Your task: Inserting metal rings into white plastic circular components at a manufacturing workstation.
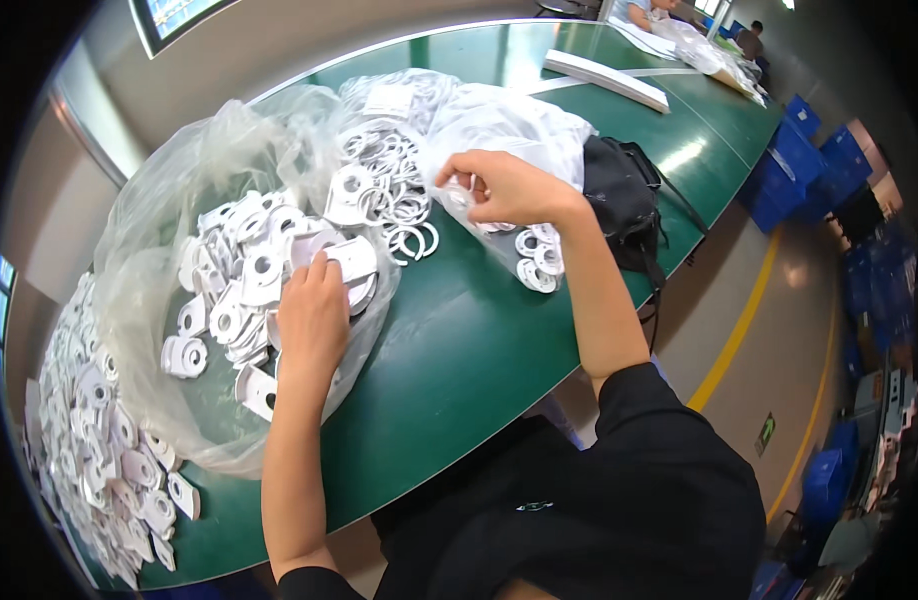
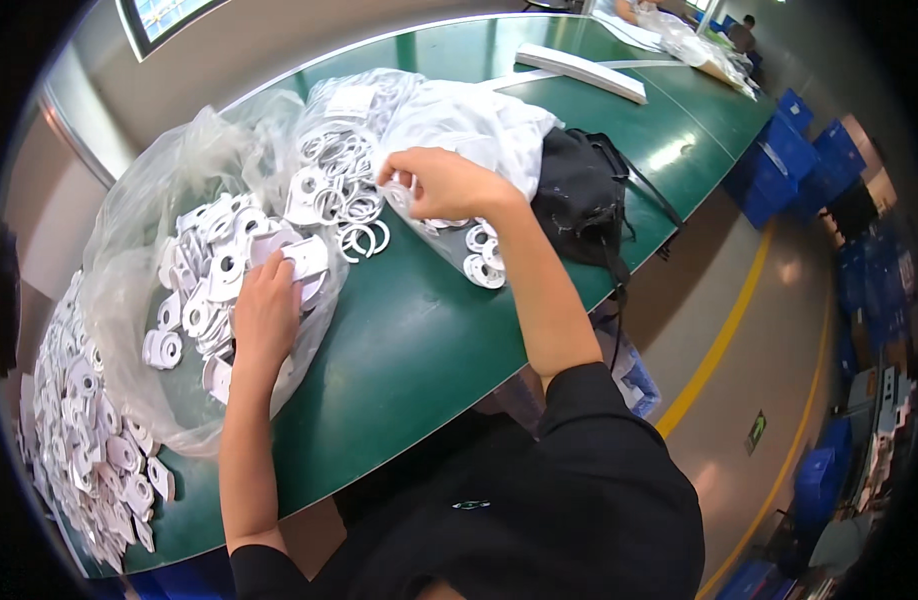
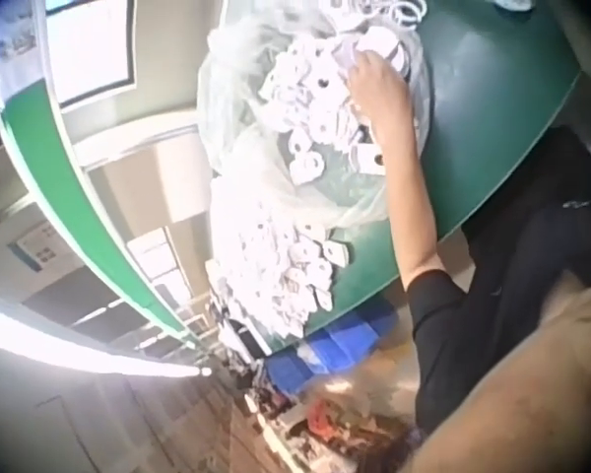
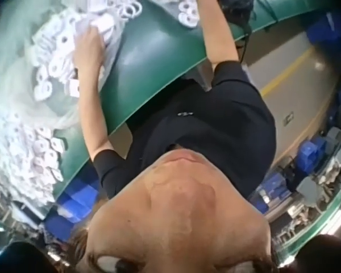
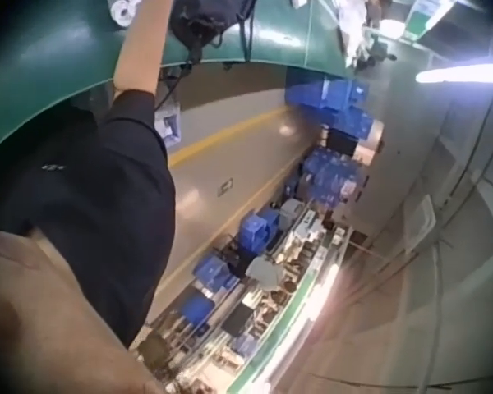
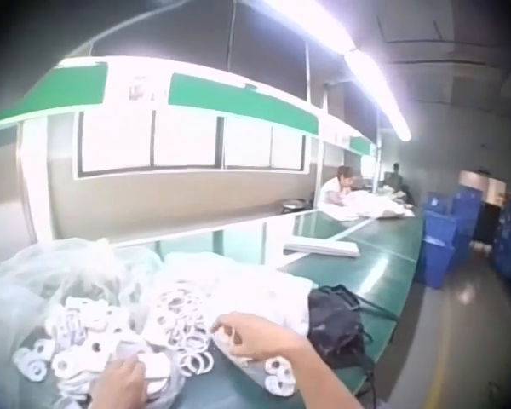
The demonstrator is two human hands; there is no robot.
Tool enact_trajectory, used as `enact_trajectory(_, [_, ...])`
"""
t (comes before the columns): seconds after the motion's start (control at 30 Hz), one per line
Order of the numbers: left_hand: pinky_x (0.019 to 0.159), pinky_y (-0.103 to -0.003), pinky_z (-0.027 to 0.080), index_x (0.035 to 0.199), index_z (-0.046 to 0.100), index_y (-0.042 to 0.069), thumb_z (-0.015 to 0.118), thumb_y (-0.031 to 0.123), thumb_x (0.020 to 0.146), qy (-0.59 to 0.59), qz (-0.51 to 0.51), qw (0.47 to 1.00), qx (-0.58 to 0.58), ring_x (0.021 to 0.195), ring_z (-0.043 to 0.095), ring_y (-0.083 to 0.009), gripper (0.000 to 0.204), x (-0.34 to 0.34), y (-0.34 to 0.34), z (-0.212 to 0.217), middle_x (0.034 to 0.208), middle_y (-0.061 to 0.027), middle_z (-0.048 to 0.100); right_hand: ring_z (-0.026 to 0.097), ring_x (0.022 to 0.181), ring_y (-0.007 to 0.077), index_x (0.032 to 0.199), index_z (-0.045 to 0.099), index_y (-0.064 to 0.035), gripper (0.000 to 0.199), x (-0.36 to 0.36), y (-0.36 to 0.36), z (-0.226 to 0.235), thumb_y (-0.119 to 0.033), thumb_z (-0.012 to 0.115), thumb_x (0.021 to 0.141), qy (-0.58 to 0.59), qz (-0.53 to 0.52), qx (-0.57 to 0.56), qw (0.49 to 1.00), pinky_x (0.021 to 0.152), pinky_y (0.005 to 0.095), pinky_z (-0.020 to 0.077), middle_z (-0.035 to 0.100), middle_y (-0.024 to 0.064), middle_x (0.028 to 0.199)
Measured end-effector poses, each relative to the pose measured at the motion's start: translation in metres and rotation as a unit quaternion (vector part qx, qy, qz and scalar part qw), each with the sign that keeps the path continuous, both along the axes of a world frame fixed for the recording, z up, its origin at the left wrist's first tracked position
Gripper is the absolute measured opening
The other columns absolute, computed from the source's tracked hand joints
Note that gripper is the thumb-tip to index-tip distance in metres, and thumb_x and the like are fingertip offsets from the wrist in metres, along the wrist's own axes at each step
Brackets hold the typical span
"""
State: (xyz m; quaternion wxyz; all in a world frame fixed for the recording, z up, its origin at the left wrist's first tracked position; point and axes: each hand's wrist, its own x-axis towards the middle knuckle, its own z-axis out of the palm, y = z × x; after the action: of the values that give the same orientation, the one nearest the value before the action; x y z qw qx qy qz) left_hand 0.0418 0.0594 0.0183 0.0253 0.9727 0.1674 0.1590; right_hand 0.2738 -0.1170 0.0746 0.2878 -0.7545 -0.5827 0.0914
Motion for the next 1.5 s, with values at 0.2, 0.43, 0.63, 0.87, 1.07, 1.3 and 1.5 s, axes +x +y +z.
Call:
enact_trajectory(0.2, [0.095, -0.04, 0.041, 0.092, 0.054, -0.005, 0.067, 0.012, 0.08, -0.193, -0.012, 0.977, -0.084, 0.114, 0.05, -0.0343, 0.025, -0.011, 0.003, 0.017, 0.12, -0.0189, 0.056, 0.055, 0.073, 0.0069, 0.096, 0.065, -0.0048, 0.019, -0.028, 0.025, 0.004, -0.01, 0.07, 0.078, 0.135, 0.006, 0.249, 0.959, 0.064, 0.0252, 0.0463, 0.06, -0.0013, 0.082])
enact_trajectory(0.43, [0.087, -0.037, 0.051, 0.123, 0.052, 0.004, 0.057, 0.024, 0.093, -0.3, 0.023, 0.596, -0.744, 0.103, 0.06, -0.0209, 0.036, -0.05, -0.008, 0.023, 0.122, -0.0107, 0.058, 0.059, 0.08, 0.0168, 0.092, 0.065, -0.0074, 0.013, -0.103, 0.054, -0.026, -0.011, 0.069, 0.08, 0.067, 0.098, 0.366, 0.923, 0.067, 0.0298, 0.049, 0.06, 0.0035, 0.085])
enact_trajectory(0.63, [0.071, -0.035, 0.058, 0.127, 0.044, 0.006, 0.043, 0.029, 0.099, -0.263, -0.002, 0.518, -0.814, 0.094, 0.063, -0.0162, 0.036, -0.055, -0.026, -0.004, 0.115, -0.0066, 0.058, 0.055, 0.101, 0.0254, 0.105, 0.062, -0.0052, 0.024, -0.127, 0.061, -0.053, -0.015, 0.064, 0.083, -0.104, 0.177, 0.246, 0.947, 0.078, 0.0367, 0.0498, 0.058, 0.008, 0.107])
enact_trajectory(0.87, [0.052, -0.026, 0.048, 0.117, 0.05, 0.011, 0.039, 0.029, 0.1, -0.328, 0.06, 0.498, -0.8, 0.087, 0.065, -0.0218, 0.027, -0.06, -0.023, -0.01, 0.11, -0.0128, 0.062, 0.046, 0.117, 0.0346, 0.121, 0.052, 0.0017, 0.041, -0.109, 0.069, -0.06, -0.02, 0.059, 0.087, 0.04, 0.121, 0.265, 0.956, 0.101, 0.0413, 0.0368, 0.052, 0.0167, 0.124])
enact_trajectory(1.07, [0.046, -0.025, 0.045, 0.115, 0.049, 0.014, 0.038, 0.038, 0.099, -0.34, 0.052, 0.468, -0.814, 0.081, 0.067, -0.0261, 0.031, -0.059, -0.027, -0.007, 0.105, -0.0161, 0.064, 0.046, 0.116, 0.0337, 0.126, 0.046, 0.0029, 0.047, -0.031, 0.074, -0.095, -0.015, 0.06, 0.084, -0.231, -0.21, 0.25, 0.917, 0.101, 0.0421, 0.0362, 0.053, 0.0189, 0.12])
enact_trajectory(1.3, [0.042, -0.021, 0.041, 0.116, 0.048, 0.013, 0.046, 0.034, 0.098, -0.317, 0.036, 0.505, -0.802, 0.073, 0.067, -0.0208, 0.027, -0.059, -0.031, -0.006, 0.102, -0.0157, 0.065, 0.052, 0.105, 0.0251, 0.096, 0.066, -0.0063, 0.027, -0.023, 0.065, -0.087, -0.02, 0.072, 0.074, -0.209, -0.17, 0.151, 0.951, 0.088, 0.0365, 0.0421, 0.059, 0.0078, 0.108])
enact_trajectory(1.5, [0.041, -0.019, 0.04, 0.118, 0.047, 0.011, 0.046, 0.031, 0.099, -0.301, 0.033, 0.502, -0.81, 0.075, 0.067, -0.0205, 0.027, -0.056, -0.037, -0.001, 0.103, -0.0169, 0.064, 0.057, 0.087, 0.023, 0.079, 0.069, -0.0066, 0.016, -0.018, 0.062, -0.073, -0.02, 0.075, 0.071, -0.131, -0.159, 0.266, 0.942, 0.075, 0.0343, 0.0453, 0.062, 0.0069, 0.087])
